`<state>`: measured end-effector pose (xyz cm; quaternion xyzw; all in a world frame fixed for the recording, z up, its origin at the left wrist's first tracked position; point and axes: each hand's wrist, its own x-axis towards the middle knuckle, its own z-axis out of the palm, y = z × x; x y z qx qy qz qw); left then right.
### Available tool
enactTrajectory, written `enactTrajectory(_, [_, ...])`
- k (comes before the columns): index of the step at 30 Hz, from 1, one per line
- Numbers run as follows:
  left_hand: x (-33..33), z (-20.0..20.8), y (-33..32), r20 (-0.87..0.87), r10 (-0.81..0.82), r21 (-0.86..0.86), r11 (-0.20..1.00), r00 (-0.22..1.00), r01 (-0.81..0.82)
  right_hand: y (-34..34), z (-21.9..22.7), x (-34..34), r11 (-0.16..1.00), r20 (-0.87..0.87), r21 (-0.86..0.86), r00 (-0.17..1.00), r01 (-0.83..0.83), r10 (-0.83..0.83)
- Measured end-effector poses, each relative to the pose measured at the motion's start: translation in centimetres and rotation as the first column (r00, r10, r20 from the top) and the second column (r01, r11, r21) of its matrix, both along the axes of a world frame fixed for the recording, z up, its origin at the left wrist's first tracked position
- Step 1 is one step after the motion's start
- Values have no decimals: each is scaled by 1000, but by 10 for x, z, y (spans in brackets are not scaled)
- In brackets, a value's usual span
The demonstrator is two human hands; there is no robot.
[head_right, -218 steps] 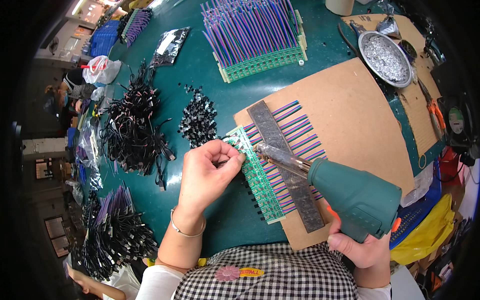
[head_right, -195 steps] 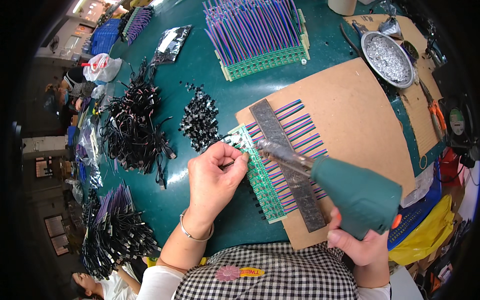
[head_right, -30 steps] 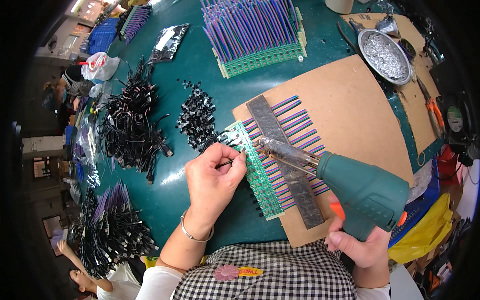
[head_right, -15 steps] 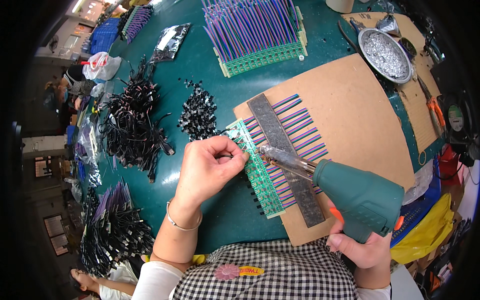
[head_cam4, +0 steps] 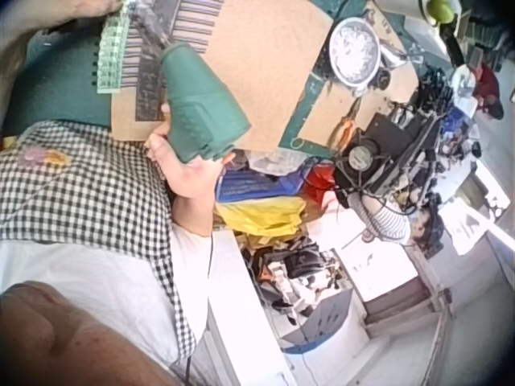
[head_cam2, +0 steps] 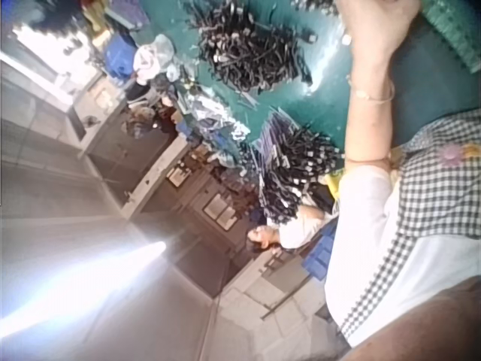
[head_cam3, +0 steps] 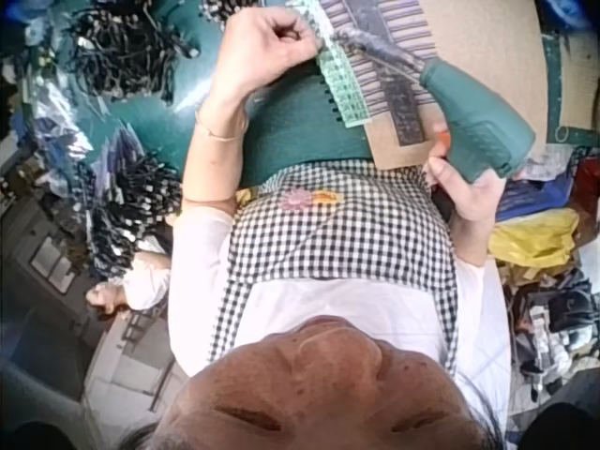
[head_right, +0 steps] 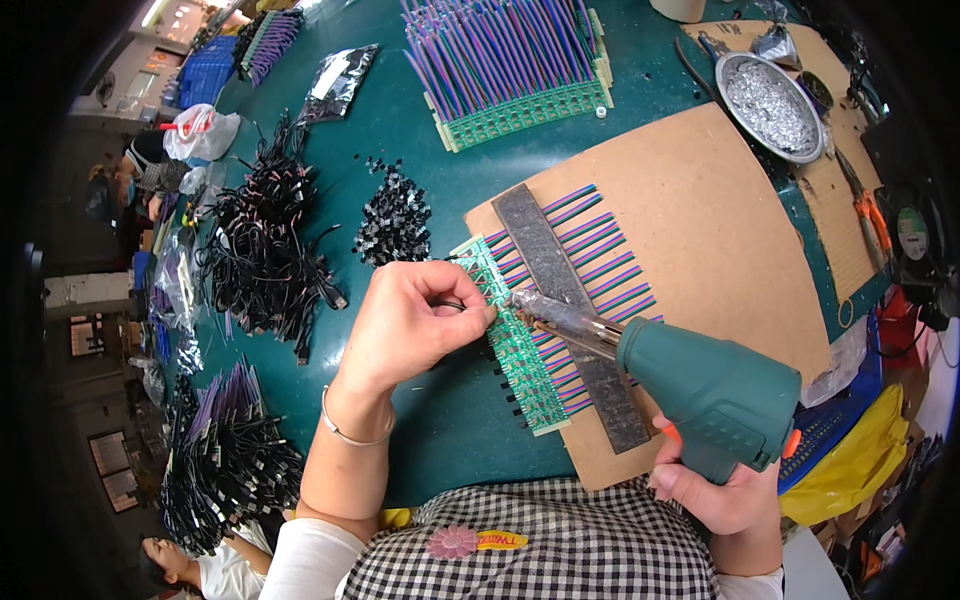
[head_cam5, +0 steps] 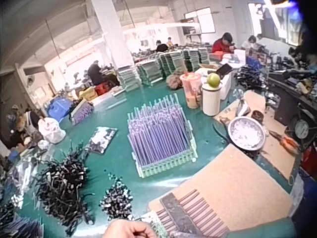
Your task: The person solders cables onto a circuit board strip using a soldering iron and hands, moves the strip aside, and solders electronic components onto another circuit board strip.
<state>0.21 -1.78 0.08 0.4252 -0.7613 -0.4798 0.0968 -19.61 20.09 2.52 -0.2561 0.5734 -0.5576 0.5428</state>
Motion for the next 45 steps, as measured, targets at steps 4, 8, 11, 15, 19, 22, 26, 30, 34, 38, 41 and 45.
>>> enactTrajectory(4, [-2, 5, -4, 23, -24, 82, 996, 999, 22, -2, 3, 2, 999, -2, 46, 1000, 16, -16])
enactTrajectory(8, [-1, 3, -4, 20, -35, 71, 997, 999, 33, 0, 0, 3, 997, 13, 74, 999, 29, -30])
enactTrajectory(11, [-2, 2, -4, 0, -38, 67, 997, 999, 38, 4, -6, 1, 998, -7, 67, 1000, -3, 4])
enactTrajectory(15, [-2, 2, -5, 2, -55, 75, 996, 998, 55, 5, -4, -2, 999, 58, 19, 997, 51, -52])
enactTrajectory(19, [-2, 4, -5, 13, -55, 64, 996, 998, 54, -2, -1, 0, 992, 37, -56, 993, 116, -114])
enactTrajectory(22, [-2, 5, -5, 8, -56, 79, 995, 998, 55, 0, -5, -1, 991, 50, -77, 993, 112, -108])
enactTrajectory(26, [-2, 4, -5, 3, -59, 57, 997, 998, 58, 0, -3, -1, 985, 48, -98, 989, 144, -140])
enactTrajectory(30, [-2, 4, -3, 9, -53, 27, 998, 999, 52, 0, 0, 0, 978, 51, -117, 985, 171, -166])
enactTrajectory(34, [-2, 10, 2, 90, -67, -88, 993, 994, 75, 2, 2, 4, 973, 43, -143, 983, 184, -179])
enactTrajectory(38, [11, 20, 13, 115, -87, -190, 976, 989, 108, 1, 5, 9, 969, 38, -180, 985, 172, -168])
enactTrajectory(41, [31, 31, 29, 108, 51, -384, 923, 993, -5, 1, 4, 13, 963, 31, -219, 988, 156, -153])
enactTrajectory(45, [81, 29, 39, 152, 149, -404, 912, 977, -76, 4, 7, 17, 969, -58, -203, 986, 142, -157])
